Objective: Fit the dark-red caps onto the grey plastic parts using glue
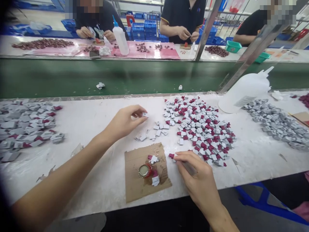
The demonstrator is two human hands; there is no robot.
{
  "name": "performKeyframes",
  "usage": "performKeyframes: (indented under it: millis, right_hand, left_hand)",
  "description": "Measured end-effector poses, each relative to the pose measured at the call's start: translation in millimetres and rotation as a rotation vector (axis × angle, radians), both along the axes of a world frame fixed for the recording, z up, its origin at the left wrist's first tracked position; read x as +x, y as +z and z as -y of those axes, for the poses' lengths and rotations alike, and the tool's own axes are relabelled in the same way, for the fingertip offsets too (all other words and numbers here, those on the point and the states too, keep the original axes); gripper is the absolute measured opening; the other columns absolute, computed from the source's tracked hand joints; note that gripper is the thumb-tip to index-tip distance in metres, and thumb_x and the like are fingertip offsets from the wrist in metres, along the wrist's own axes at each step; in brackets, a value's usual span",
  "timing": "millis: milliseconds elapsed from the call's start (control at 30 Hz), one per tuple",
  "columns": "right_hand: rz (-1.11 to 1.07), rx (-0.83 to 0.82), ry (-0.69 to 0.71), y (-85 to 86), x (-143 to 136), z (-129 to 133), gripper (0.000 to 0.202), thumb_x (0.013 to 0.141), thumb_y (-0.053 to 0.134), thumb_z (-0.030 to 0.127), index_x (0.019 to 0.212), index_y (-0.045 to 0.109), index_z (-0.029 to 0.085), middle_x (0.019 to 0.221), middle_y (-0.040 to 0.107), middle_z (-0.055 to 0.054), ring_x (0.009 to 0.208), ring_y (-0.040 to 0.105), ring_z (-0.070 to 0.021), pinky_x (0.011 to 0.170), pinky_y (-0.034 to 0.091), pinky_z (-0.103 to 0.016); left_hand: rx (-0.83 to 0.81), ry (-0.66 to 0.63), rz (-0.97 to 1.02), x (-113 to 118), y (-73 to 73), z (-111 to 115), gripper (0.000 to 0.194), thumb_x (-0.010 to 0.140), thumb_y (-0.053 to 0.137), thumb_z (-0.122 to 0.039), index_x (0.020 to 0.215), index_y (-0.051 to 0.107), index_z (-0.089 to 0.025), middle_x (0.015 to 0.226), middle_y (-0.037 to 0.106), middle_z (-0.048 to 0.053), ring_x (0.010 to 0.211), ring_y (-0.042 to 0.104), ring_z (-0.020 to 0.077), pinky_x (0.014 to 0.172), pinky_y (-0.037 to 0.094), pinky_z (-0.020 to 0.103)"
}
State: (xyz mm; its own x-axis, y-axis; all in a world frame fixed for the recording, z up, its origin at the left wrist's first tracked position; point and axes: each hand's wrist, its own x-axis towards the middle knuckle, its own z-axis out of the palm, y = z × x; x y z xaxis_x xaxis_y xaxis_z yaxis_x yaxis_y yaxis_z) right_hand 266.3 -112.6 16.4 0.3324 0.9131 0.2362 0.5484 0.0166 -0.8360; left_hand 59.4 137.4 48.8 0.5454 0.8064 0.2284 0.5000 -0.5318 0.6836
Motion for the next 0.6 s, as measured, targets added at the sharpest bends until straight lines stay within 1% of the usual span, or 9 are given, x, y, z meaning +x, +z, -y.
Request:
performKeyframes:
  millis: [100,200,267,333,400,433,533,600]
  right_hand:
    - [-0.098,-0.001,0.047,8.9,-8,3,0.011,0.102,0.079,0.034,0.105,0.089,0.037,0.114,0.088,-0.005,0.114,0.084,-0.0325,0.094,0.072,-0.044]
    - [-0.182,0.001,0.146,17.2,-23,3,0.014,0.102,0.080,0.029,0.106,0.090,0.038,0.113,0.089,-0.005,0.110,0.085,-0.0315,0.092,0.074,-0.043]
    - [-0.202,0.006,0.203,20.9,-33,2,0.017,0.102,0.079,0.026,0.108,0.090,0.037,0.113,0.089,-0.005,0.110,0.086,-0.0315,0.092,0.075,-0.044]
    - [-0.179,0.019,0.239,22.4,-40,0,0.021,0.102,0.077,0.022,0.110,0.090,0.037,0.113,0.089,-0.004,0.109,0.087,-0.0305,0.094,0.075,-0.044]
    - [-0.126,0.028,0.267,22.2,-43,-2,0.024,0.103,0.076,0.020,0.112,0.089,0.038,0.114,0.089,-0.003,0.109,0.086,-0.0285,0.095,0.074,-0.041]
    - [-0.096,0.030,0.280,22.0,-43,-3,0.026,0.103,0.076,0.019,0.113,0.089,0.038,0.114,0.089,-0.002,0.109,0.086,-0.0274,0.095,0.074,-0.040]
    - [-0.034,0.011,0.306,22.6,-42,-6,0.026,0.103,0.075,0.018,0.115,0.088,0.038,0.116,0.088,-0.002,0.108,0.086,-0.0255,0.090,0.074,-0.035]
    - [-0.027,-0.006,0.312,24.6,-43,-8,0.025,0.103,0.074,0.020,0.114,0.088,0.038,0.114,0.087,-0.002,0.105,0.086,-0.0257,0.086,0.074,-0.035]
  left_hand:
    - [0.068,0.062,-0.057,-38,-9.2,21,0.010,0.094,0.071,-0.022,0.103,0.074,-0.026,0.097,0.075,0.005,0.095,0.072,0.0270,0.092,0.059,0.044]
    - [0.066,0.080,-0.088,-58,-24.3,36,0.016,0.095,0.066,-0.019,0.105,0.075,-0.027,0.103,0.073,0.007,0.099,0.072,0.0277,0.093,0.059,0.045]
    - [0.037,0.080,-0.073,-62,-32.2,42,0.019,0.095,0.065,-0.018,0.108,0.075,-0.027,0.108,0.073,0.008,0.103,0.072,0.0280,0.096,0.059,0.046]
    - [0.017,0.079,-0.042,-63,-35.7,46,0.019,0.096,0.065,-0.019,0.111,0.075,-0.027,0.112,0.073,0.008,0.109,0.071,0.0286,0.099,0.059,0.047]
    - [0.004,0.074,0.000,-63,-34.5,50,0.018,0.099,0.064,-0.021,0.113,0.075,-0.026,0.117,0.074,0.008,0.111,0.071,0.0282,0.101,0.058,0.047]
    - [-0.006,0.070,0.025,-63,-32.7,52,0.018,0.100,0.064,-0.021,0.113,0.074,-0.026,0.118,0.075,0.008,0.109,0.072,0.0271,0.100,0.059,0.046]
    - [-0.037,0.063,0.103,-63,-26.1,59,0.018,0.100,0.062,-0.019,0.112,0.072,-0.027,0.112,0.078,0.004,0.097,0.074,0.0232,0.092,0.061,0.041]
    - [-0.041,0.055,0.144,-62,-23.4,65,0.018,0.099,0.062,-0.019,0.112,0.072,-0.028,0.110,0.078,0.004,0.093,0.074,0.0219,0.088,0.062,0.039]
